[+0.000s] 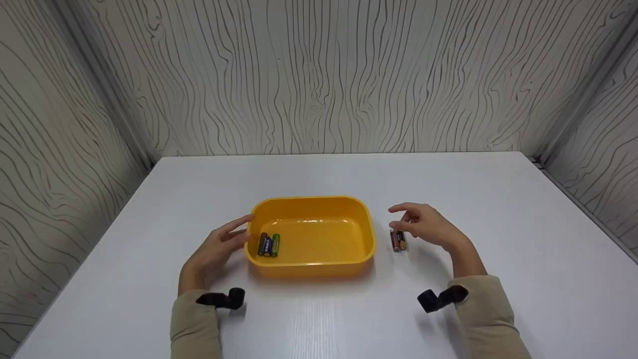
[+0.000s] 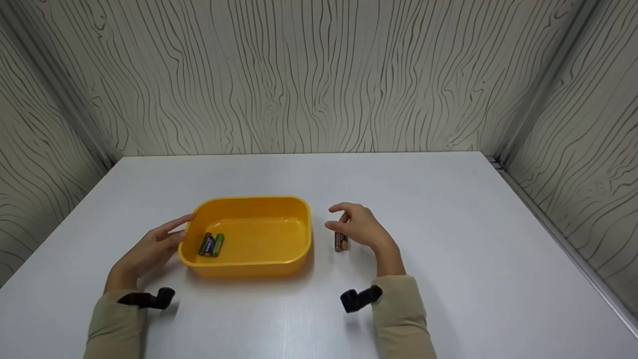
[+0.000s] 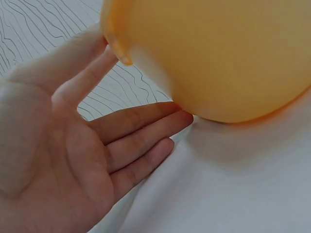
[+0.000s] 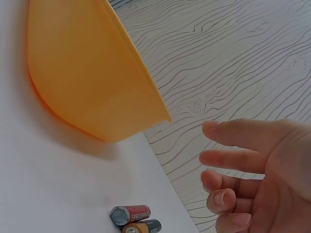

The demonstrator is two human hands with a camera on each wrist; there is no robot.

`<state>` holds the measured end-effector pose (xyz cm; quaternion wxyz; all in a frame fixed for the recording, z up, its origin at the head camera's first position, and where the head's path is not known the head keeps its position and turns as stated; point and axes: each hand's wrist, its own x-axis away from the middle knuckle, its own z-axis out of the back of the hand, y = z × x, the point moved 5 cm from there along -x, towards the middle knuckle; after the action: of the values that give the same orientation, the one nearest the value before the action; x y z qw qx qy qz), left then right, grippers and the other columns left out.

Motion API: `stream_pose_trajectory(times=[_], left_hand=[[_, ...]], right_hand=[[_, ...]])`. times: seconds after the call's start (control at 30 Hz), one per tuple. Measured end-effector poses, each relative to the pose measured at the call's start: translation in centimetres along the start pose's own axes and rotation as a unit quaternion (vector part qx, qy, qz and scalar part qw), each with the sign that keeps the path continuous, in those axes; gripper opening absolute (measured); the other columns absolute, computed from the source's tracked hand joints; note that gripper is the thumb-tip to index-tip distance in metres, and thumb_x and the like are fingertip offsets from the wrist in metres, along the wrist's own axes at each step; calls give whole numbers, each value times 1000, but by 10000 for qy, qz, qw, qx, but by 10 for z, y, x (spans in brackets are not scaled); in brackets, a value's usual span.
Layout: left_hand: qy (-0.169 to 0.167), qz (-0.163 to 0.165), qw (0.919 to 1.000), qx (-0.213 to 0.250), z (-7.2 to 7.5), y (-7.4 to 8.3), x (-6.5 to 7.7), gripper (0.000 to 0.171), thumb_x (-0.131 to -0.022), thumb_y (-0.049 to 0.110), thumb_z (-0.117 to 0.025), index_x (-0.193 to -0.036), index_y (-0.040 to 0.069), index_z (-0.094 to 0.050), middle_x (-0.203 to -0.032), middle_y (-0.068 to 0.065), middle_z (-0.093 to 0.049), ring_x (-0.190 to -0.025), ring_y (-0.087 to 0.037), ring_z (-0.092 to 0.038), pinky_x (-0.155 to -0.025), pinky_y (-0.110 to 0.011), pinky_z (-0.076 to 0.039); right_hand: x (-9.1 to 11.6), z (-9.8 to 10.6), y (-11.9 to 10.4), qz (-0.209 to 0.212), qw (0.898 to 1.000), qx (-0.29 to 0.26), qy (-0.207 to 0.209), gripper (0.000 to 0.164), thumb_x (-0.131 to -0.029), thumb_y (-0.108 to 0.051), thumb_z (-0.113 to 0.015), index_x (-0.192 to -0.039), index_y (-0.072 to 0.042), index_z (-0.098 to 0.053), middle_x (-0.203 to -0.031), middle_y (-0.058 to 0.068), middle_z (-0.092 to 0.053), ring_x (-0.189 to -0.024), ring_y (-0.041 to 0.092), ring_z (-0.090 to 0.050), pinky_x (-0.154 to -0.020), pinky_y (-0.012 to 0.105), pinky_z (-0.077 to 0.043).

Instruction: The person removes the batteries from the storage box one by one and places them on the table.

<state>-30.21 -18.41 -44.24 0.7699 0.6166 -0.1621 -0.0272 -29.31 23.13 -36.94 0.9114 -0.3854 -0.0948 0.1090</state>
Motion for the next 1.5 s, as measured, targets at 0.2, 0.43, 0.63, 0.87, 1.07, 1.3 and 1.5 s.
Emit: stream_pose_trajectory(times=[0.2,0.43,0.63,0.87,1.07,1.3,1.5], left_hand=[[-56,-87,9998,-167,-5,4,-1,56,-92,39,-64,-143,32,-45,-156,-6,-38,-142,-33,-40,-120,-58,-22],[-207,-203,9991,-307,-18,11,-5,54,-91,39,-64,-142,31,-47,-155,-7,-40,-136,-33,-47,-118,-60,-25],[-191,-200,9990,-356,-24,14,-7,50,-91,39,-64,-138,29,-51,-151,-9,-45,-132,-32,-51,-117,-61,-27],[-323,-328,9982,-393,-28,16,-9,47,-94,33,-61,-139,27,-48,-152,-12,-44,-132,-33,-51,-118,-59,-28],[-371,-292,9982,-361,-30,18,-8,47,-96,35,-58,-141,30,-46,-152,-11,-43,-133,-32,-51,-119,-60,-25],[-476,-281,9979,-343,-33,16,-8,48,-95,36,-58,-141,29,-46,-155,-11,-39,-135,-33,-48,-119,-62,-22],[-481,-342,9977,-329,-32,16,-9,48,-95,35,-58,-141,27,-46,-153,-13,-40,-135,-32,-48,-119,-62,-24]], right_hand=[[1,0,-9,155,9998,69,-79,48,-92,-29,-64,-131,-2,-55,-91,20,-62,-65,13,-46,-57,20,-39],[5,-1,-20,344,9993,124,-78,49,-91,-29,-65,-131,-2,-55,-88,18,-62,-67,14,-47,-58,18,-42],[7,-5,-31,572,9982,141,-79,48,-90,-25,-67,-130,0,-55,-84,8,-60,-70,13,-48,-61,16,-44],[4,-18,-42,955,9952,-197,-10,43,-89,-22,-68,-125,1,-59,-82,8,-57,-64,7,-46,-54,14,-43],[-2,-37,-53,1240,9910,-507,24,38,-89,-21,-69,-119,2,-62,-80,6,-56,-64,4,-45,-55,13,-40],[-8,-69,-64,1470,9868,-597,-307,36,-90,-20,-68,-115,5,-63,-79,8,-59,-63,2,-45,-58,13,-40],[-14,-84,-76,1567,9847,-556,-524,33,-89,-17,-68,-113,6,-63,-78,15,-59,-63,4,-44,-57,12,-39]])
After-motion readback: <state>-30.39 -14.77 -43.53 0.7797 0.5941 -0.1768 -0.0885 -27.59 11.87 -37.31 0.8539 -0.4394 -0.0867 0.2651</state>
